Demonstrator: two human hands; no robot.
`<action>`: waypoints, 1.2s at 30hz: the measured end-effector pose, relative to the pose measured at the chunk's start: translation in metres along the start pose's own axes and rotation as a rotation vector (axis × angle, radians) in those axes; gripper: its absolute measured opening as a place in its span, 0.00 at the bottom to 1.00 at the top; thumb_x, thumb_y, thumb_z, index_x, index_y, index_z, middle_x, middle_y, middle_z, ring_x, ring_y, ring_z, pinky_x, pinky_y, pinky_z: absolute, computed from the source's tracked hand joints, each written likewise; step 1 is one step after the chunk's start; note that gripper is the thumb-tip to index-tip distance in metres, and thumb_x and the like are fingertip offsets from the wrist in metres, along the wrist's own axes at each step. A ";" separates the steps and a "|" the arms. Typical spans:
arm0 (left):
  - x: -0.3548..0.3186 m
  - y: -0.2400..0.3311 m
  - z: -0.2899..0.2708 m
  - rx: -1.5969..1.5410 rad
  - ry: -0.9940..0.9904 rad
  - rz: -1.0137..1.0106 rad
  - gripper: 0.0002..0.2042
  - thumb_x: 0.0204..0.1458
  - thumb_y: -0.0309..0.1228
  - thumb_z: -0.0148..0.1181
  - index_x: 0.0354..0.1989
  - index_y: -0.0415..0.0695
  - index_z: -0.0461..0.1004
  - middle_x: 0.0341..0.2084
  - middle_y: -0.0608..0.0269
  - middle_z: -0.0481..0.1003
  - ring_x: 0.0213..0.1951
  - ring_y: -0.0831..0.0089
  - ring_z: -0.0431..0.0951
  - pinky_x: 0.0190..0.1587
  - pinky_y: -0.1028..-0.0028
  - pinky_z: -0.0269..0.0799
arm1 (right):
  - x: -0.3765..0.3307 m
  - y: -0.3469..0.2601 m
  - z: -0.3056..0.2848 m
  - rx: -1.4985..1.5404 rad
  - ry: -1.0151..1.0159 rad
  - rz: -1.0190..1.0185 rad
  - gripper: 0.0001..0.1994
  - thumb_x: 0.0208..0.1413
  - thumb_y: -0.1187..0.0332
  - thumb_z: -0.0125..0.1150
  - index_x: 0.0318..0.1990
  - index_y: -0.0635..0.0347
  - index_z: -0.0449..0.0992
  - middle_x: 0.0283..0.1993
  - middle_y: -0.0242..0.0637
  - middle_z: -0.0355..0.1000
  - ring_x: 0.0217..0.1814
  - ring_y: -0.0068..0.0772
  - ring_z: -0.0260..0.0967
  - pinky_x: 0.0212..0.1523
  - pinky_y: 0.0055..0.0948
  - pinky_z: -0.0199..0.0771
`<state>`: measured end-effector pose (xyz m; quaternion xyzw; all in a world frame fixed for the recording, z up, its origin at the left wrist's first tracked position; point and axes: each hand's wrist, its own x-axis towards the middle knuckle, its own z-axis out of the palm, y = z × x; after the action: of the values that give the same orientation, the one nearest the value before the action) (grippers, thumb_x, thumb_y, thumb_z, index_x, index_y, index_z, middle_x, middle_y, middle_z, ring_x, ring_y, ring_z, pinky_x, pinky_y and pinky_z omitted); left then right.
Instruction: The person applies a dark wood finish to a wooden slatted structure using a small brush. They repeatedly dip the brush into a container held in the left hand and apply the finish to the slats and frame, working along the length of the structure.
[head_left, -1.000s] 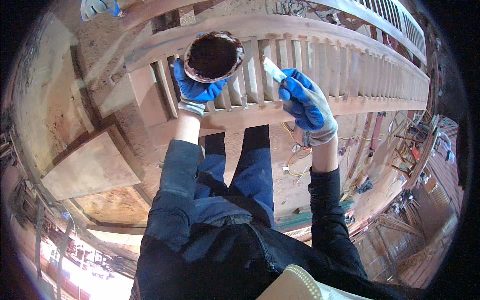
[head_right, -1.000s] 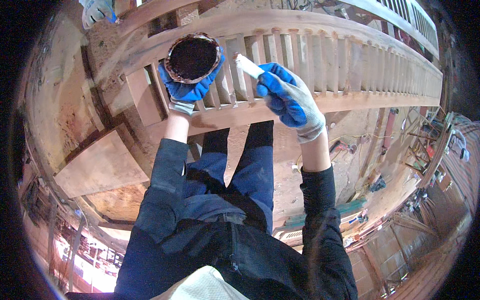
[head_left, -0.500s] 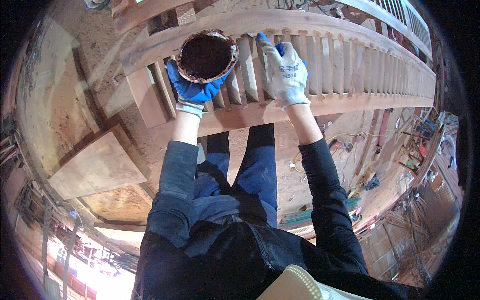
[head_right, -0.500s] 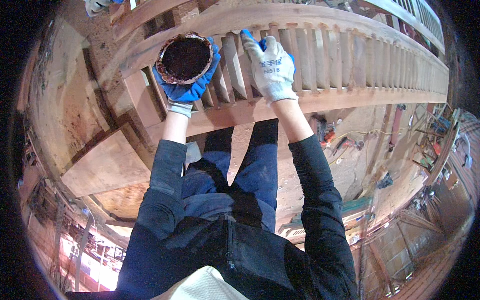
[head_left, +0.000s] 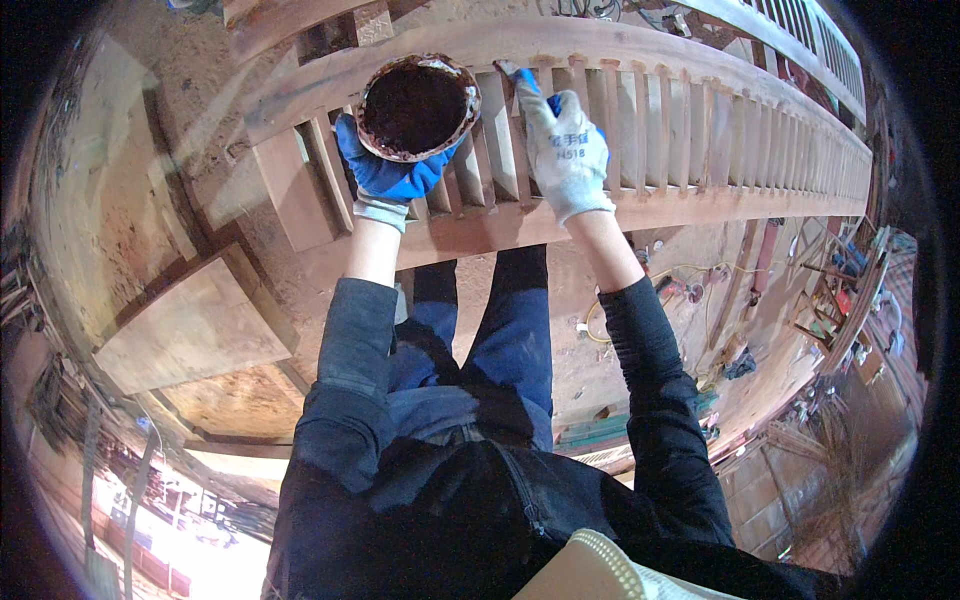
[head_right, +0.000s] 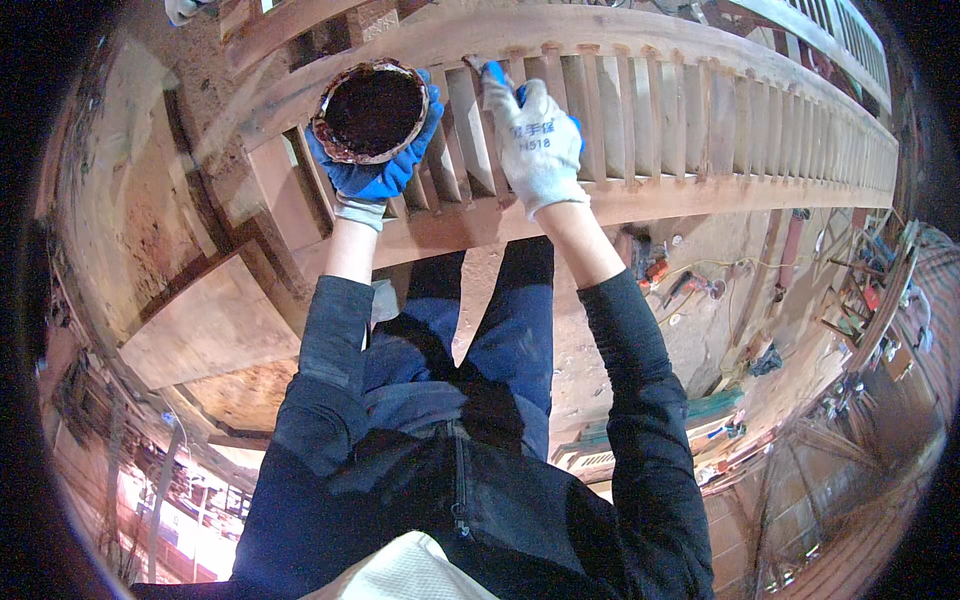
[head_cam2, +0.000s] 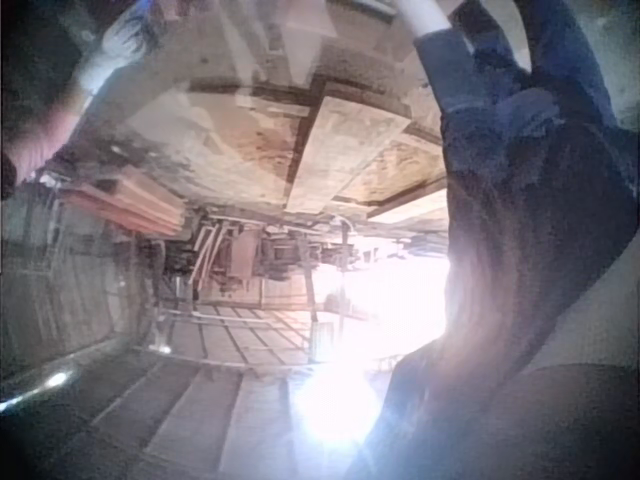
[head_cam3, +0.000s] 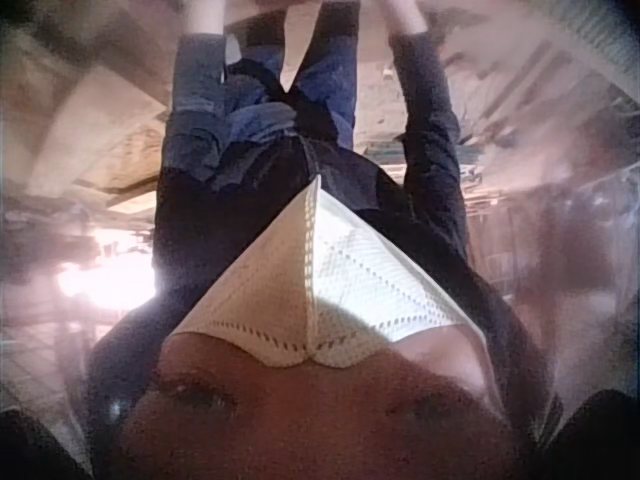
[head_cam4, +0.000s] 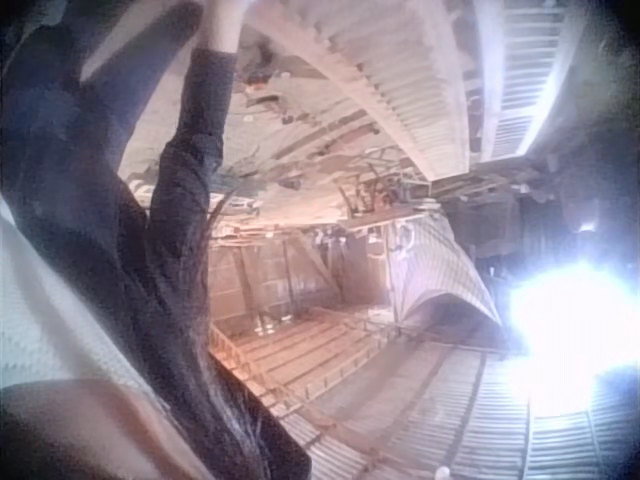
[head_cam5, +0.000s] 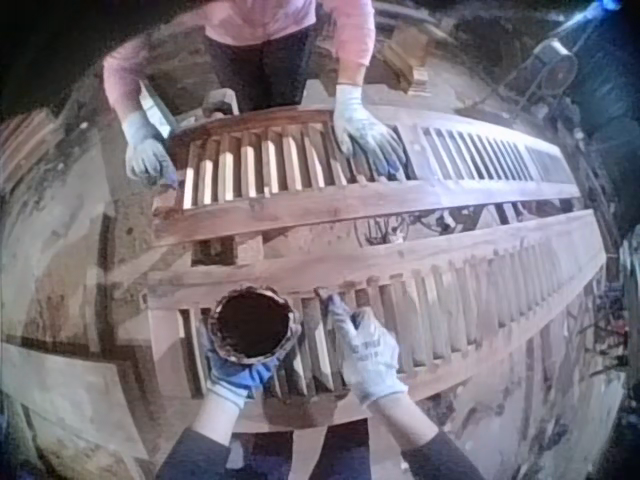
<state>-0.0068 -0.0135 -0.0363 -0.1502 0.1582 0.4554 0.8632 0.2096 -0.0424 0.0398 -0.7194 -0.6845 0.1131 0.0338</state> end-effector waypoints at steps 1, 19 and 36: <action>0.000 -0.001 0.000 -0.052 -0.018 -0.027 0.54 0.36 0.61 0.65 0.69 0.41 0.49 0.67 0.40 0.49 0.68 0.40 0.47 0.69 0.42 0.41 | -0.002 0.000 -0.002 0.018 0.001 0.004 0.26 0.55 0.72 0.53 0.62 0.36 0.65 0.40 0.42 0.68 0.37 0.46 0.73 0.34 0.41 0.75; 0.000 0.001 -0.003 -0.146 -0.100 -0.098 0.52 0.36 0.68 0.62 0.68 0.50 0.52 0.65 0.43 0.53 0.56 0.42 0.65 0.45 0.52 0.74 | -0.001 -0.002 -0.022 0.022 -0.057 0.041 0.24 0.56 0.74 0.49 0.60 0.37 0.68 0.45 0.45 0.69 0.42 0.50 0.73 0.40 0.44 0.74; -0.003 -0.002 0.018 -0.267 -0.212 -0.103 0.45 0.44 0.57 0.59 0.65 0.38 0.56 0.64 0.38 0.56 0.64 0.41 0.56 0.68 0.41 0.46 | -0.010 0.003 -0.040 0.351 0.030 0.152 0.21 0.56 0.74 0.51 0.58 0.44 0.71 0.43 0.48 0.71 0.43 0.54 0.71 0.43 0.46 0.73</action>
<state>-0.0042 -0.0096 -0.0183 -0.2224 -0.0036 0.4409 0.8695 0.2208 -0.0486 0.0788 -0.7537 -0.5974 0.2224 0.1602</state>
